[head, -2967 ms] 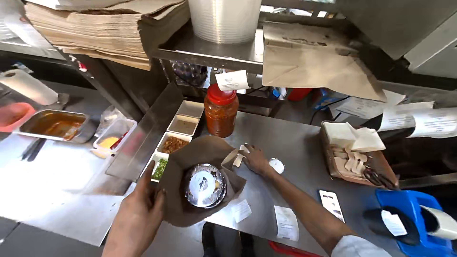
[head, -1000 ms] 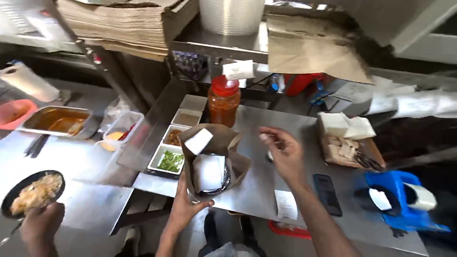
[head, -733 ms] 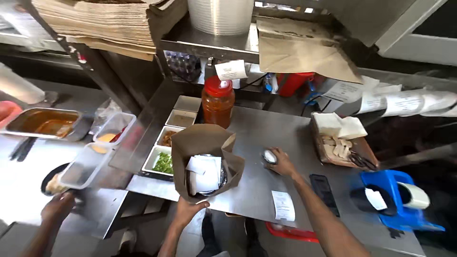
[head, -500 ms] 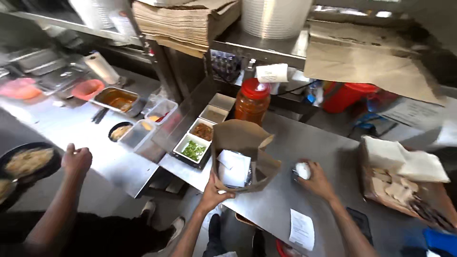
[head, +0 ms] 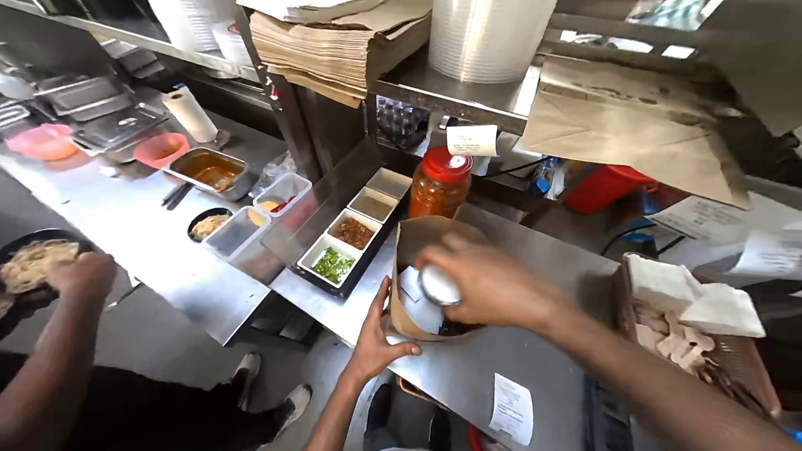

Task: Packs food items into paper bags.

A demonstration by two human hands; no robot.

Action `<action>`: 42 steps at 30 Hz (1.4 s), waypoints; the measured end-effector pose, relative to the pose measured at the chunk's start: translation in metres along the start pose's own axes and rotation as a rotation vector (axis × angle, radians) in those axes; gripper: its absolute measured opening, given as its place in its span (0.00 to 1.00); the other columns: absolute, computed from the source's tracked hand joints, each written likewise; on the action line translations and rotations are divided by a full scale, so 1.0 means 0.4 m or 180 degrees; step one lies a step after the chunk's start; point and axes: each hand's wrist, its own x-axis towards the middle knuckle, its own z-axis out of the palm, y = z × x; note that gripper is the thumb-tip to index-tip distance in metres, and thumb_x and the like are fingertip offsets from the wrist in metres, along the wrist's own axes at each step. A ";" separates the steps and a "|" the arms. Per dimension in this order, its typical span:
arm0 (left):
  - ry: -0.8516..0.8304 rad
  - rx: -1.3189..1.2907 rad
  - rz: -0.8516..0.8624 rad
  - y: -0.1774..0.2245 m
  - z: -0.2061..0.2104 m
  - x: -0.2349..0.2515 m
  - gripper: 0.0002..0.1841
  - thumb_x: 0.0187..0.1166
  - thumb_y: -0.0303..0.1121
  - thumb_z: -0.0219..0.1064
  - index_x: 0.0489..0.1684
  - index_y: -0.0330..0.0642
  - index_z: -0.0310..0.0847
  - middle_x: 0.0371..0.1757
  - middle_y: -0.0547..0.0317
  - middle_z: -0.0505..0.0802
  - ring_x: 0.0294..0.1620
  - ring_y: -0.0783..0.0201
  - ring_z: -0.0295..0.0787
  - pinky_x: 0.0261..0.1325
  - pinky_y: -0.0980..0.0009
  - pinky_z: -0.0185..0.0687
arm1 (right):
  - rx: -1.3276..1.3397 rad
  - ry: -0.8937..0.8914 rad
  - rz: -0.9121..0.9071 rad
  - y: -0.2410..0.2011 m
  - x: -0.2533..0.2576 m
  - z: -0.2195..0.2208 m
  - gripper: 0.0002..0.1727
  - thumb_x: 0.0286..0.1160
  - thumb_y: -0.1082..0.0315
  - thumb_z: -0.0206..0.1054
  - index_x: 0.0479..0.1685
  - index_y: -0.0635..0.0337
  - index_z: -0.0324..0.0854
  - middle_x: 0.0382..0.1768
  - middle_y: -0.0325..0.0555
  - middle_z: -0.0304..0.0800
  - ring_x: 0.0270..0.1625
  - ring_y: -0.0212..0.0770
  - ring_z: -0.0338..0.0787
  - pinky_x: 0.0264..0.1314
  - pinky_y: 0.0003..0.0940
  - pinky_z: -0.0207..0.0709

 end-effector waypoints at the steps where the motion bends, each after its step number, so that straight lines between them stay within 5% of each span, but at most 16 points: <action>1: -0.0002 0.0049 0.0021 -0.004 -0.003 0.000 0.71 0.41 0.55 0.93 0.92 0.34 0.50 0.88 0.46 0.70 0.85 0.58 0.71 0.83 0.60 0.75 | -0.0083 -0.0382 0.0092 -0.019 0.055 0.048 0.44 0.45 0.60 0.88 0.73 0.35 0.77 0.63 0.54 0.80 0.52 0.57 0.88 0.44 0.60 0.85; 6: 0.0039 0.0434 0.0014 -0.042 0.015 -0.006 0.68 0.44 0.59 0.91 0.90 0.35 0.56 0.87 0.44 0.71 0.84 0.57 0.71 0.83 0.58 0.74 | 0.0010 -0.1184 0.0187 0.005 0.175 0.243 0.30 0.68 0.73 0.74 0.75 0.51 0.79 0.74 0.64 0.75 0.64 0.68 0.84 0.57 0.68 0.81; 10: -0.0004 0.0475 0.0048 -0.042 -0.005 0.001 0.64 0.47 0.55 0.91 0.90 0.34 0.58 0.87 0.43 0.71 0.84 0.55 0.72 0.80 0.58 0.78 | 0.0928 0.0600 0.0187 0.030 0.035 0.059 0.19 0.79 0.66 0.71 0.68 0.50 0.85 0.63 0.45 0.89 0.62 0.44 0.89 0.68 0.48 0.83; 12: -0.0109 0.0432 0.0050 -0.033 -0.021 0.007 0.66 0.48 0.58 0.90 0.91 0.37 0.55 0.88 0.46 0.70 0.84 0.57 0.72 0.79 0.58 0.79 | 0.1814 0.2106 0.0111 0.075 -0.100 0.005 0.12 0.85 0.63 0.64 0.58 0.57 0.86 0.53 0.41 0.93 0.52 0.37 0.92 0.58 0.38 0.90; 14: -0.0174 0.0482 0.0142 -0.022 -0.025 0.010 0.63 0.49 0.60 0.88 0.90 0.37 0.59 0.88 0.46 0.71 0.84 0.57 0.72 0.80 0.59 0.77 | 0.2460 0.2835 0.0340 0.140 -0.224 0.081 0.25 0.83 0.46 0.64 0.69 0.52 0.79 0.64 0.41 0.87 0.62 0.41 0.89 0.62 0.41 0.87; 16: -0.0197 0.0548 0.0388 -0.022 -0.020 0.012 0.52 0.58 0.56 0.86 0.86 0.39 0.69 0.87 0.48 0.73 0.87 0.55 0.70 0.85 0.55 0.74 | 0.2895 0.2301 0.0779 0.195 -0.274 0.264 0.48 0.67 0.35 0.73 0.89 0.43 0.62 0.85 0.35 0.70 0.81 0.42 0.74 0.74 0.45 0.80; 17: -0.0113 0.0581 0.0557 -0.024 -0.016 0.010 0.43 0.62 0.50 0.85 0.78 0.39 0.78 0.82 0.48 0.80 0.84 0.54 0.74 0.84 0.54 0.75 | 0.3164 0.2047 0.0991 0.199 -0.267 0.368 0.50 0.60 0.44 0.82 0.88 0.43 0.64 0.82 0.33 0.73 0.80 0.39 0.76 0.75 0.44 0.81; 19: 0.0139 0.0752 0.0956 -0.022 -0.017 0.014 0.19 0.69 0.39 0.79 0.56 0.41 0.93 0.64 0.54 0.94 0.71 0.58 0.88 0.77 0.57 0.83 | 0.3314 0.2249 0.1125 0.193 -0.211 0.500 0.24 0.58 0.66 0.84 0.57 0.60 0.87 0.53 0.42 0.95 0.57 0.38 0.94 0.63 0.41 0.89; 22: 0.0312 0.0729 0.1031 0.012 -0.022 0.008 0.06 0.73 0.33 0.76 0.41 0.43 0.94 0.49 0.60 0.98 0.55 0.64 0.95 0.64 0.63 0.92 | 0.3215 0.2632 0.0886 0.205 -0.181 0.495 0.12 0.61 0.71 0.81 0.44 0.60 0.90 0.41 0.41 0.97 0.47 0.37 0.95 0.57 0.39 0.91; 26: -0.0050 0.0568 0.0243 0.054 -0.021 0.005 0.48 0.59 0.47 0.87 0.82 0.36 0.69 0.74 0.47 0.84 0.69 0.57 0.84 0.68 0.58 0.85 | 0.3784 0.1864 0.0735 0.208 -0.182 0.448 0.33 0.59 0.66 0.85 0.69 0.58 0.80 0.59 0.42 0.92 0.60 0.39 0.92 0.64 0.39 0.90; 30: 0.0044 0.0957 -0.0001 0.080 -0.043 0.019 0.57 0.49 0.58 0.90 0.86 0.45 0.67 0.76 0.49 0.81 0.71 0.56 0.81 0.64 0.58 0.85 | 0.3227 0.2844 0.0322 0.153 -0.204 0.323 0.40 0.71 0.41 0.73 0.79 0.54 0.73 0.75 0.45 0.81 0.72 0.44 0.84 0.67 0.43 0.85; 33: 0.0190 0.0756 0.0021 0.109 -0.064 0.013 0.57 0.50 0.51 0.91 0.88 0.48 0.64 0.74 0.49 0.82 0.66 0.57 0.84 0.60 0.59 0.88 | 0.1864 0.2490 0.0131 0.016 -0.170 0.158 0.34 0.82 0.34 0.54 0.59 0.53 0.89 0.52 0.39 0.93 0.56 0.39 0.91 0.60 0.45 0.86; 35: 0.0184 0.0620 0.0019 0.119 -0.056 0.014 0.56 0.50 0.46 0.92 0.89 0.52 0.64 0.71 0.51 0.83 0.60 0.60 0.86 0.56 0.62 0.89 | 0.0790 0.1207 0.0627 -0.099 -0.086 0.099 0.40 0.66 0.20 0.58 0.48 0.46 0.94 0.38 0.38 0.95 0.44 0.43 0.93 0.50 0.55 0.85; 38: 0.0273 0.0666 0.0074 0.129 -0.034 0.015 0.57 0.46 0.44 0.92 0.87 0.46 0.65 0.68 0.49 0.84 0.57 0.60 0.86 0.56 0.63 0.88 | 0.0660 -0.0637 0.0888 -0.181 0.064 0.081 0.24 0.75 0.44 0.70 0.45 0.58 0.88 0.44 0.55 0.91 0.52 0.58 0.90 0.56 0.63 0.79; 40: 0.0406 0.0758 0.0148 0.111 -0.045 0.025 0.57 0.44 0.47 0.93 0.86 0.46 0.68 0.64 0.50 0.85 0.54 0.62 0.86 0.53 0.65 0.88 | 0.1060 -0.0434 0.0427 -0.166 0.079 0.088 0.11 0.79 0.58 0.66 0.41 0.55 0.90 0.39 0.49 0.91 0.46 0.50 0.89 0.52 0.57 0.81; 42: 0.0506 0.0829 0.0051 0.080 -0.055 0.025 0.56 0.48 0.50 0.92 0.87 0.48 0.68 0.61 0.53 0.86 0.49 0.64 0.85 0.47 0.68 0.86 | 0.1208 -0.0195 0.0273 -0.150 0.064 0.095 0.14 0.82 0.56 0.65 0.56 0.46 0.92 0.50 0.43 0.95 0.56 0.45 0.92 0.63 0.55 0.83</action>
